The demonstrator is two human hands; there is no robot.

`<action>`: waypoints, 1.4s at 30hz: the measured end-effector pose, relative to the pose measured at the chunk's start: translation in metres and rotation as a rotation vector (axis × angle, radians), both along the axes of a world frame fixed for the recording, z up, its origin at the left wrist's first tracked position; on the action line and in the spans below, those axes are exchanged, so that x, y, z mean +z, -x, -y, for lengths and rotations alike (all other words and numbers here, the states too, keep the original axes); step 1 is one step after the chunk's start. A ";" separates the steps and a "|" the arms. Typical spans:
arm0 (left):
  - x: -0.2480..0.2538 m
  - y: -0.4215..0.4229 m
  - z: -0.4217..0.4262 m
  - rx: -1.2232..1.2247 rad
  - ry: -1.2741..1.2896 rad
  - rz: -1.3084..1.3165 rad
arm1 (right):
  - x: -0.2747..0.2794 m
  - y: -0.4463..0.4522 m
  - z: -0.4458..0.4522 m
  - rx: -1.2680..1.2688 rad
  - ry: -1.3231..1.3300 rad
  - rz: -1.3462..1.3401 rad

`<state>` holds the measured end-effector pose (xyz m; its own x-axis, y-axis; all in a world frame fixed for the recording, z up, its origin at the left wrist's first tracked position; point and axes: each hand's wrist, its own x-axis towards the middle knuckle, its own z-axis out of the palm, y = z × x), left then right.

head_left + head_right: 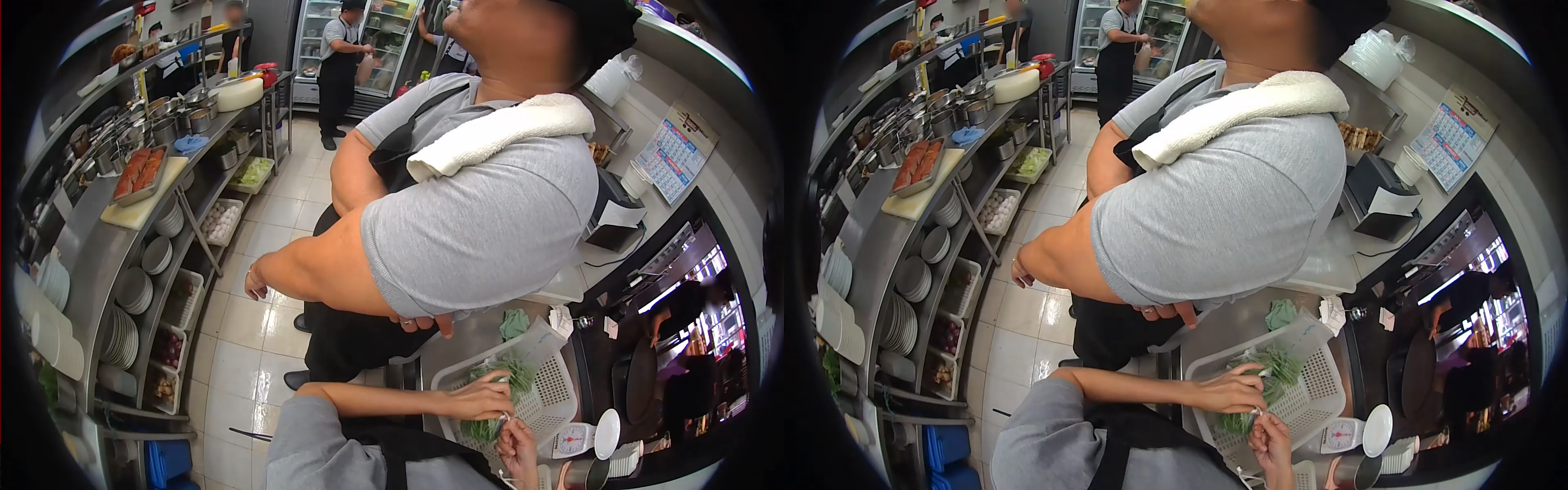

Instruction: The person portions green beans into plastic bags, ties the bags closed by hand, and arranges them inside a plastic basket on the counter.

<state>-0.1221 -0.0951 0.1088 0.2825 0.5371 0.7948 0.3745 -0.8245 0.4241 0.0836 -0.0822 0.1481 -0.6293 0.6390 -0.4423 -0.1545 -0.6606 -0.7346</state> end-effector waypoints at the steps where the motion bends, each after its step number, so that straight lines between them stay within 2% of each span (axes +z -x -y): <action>1: -0.005 -0.004 0.000 0.020 0.001 -0.007 | -0.005 -0.003 0.000 -0.019 -0.024 0.027; 3: -0.014 -0.012 0.000 0.066 0.004 -0.019 | -0.014 -0.007 0.000 -0.052 -0.070 0.083; 6: -0.024 -0.020 0.002 0.071 0.088 0.068 | -0.020 -0.002 0.007 -0.109 -0.335 0.227; 10: -0.021 -0.020 0.004 0.040 0.209 0.204 | -0.023 0.019 0.028 -0.307 -0.634 0.289; 13: -0.018 -0.028 0.007 -0.012 0.401 0.435 | -0.058 0.024 0.026 -0.499 -1.114 0.317; 14: -0.020 -0.032 0.008 -0.037 0.488 0.526 | -0.045 0.032 0.034 -0.498 -1.104 0.478; 17: -0.036 -0.046 0.005 -0.055 0.716 0.695 | -0.030 0.044 0.037 -0.523 -1.208 0.614; 23: -0.058 -0.063 0.005 0.012 0.766 0.804 | -0.046 0.047 0.038 -0.629 -1.227 0.467; 29: -0.067 -0.069 0.005 0.021 0.805 0.837 | -0.057 0.051 0.034 -0.721 -1.221 0.480; 32: -0.065 -0.062 0.008 0.006 0.858 0.735 | -0.061 0.049 0.035 -0.690 -1.076 0.451; 35: -0.065 -0.059 0.011 -0.028 0.825 0.672 | -0.072 0.045 0.032 -0.719 -1.126 0.443; 38: -0.069 -0.057 0.011 -0.004 0.671 0.590 | -0.077 0.044 0.027 -0.721 -1.142 0.426; 42: -0.086 -0.060 0.005 -0.005 0.713 0.535 | -0.067 0.046 0.031 -0.668 -1.050 0.403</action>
<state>-0.0625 -0.1003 0.0232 -0.0270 0.9540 0.2985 -0.0230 -0.2991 0.9539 0.0379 -0.1131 0.0814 0.0000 0.9278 0.3731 0.1232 0.3703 -0.9207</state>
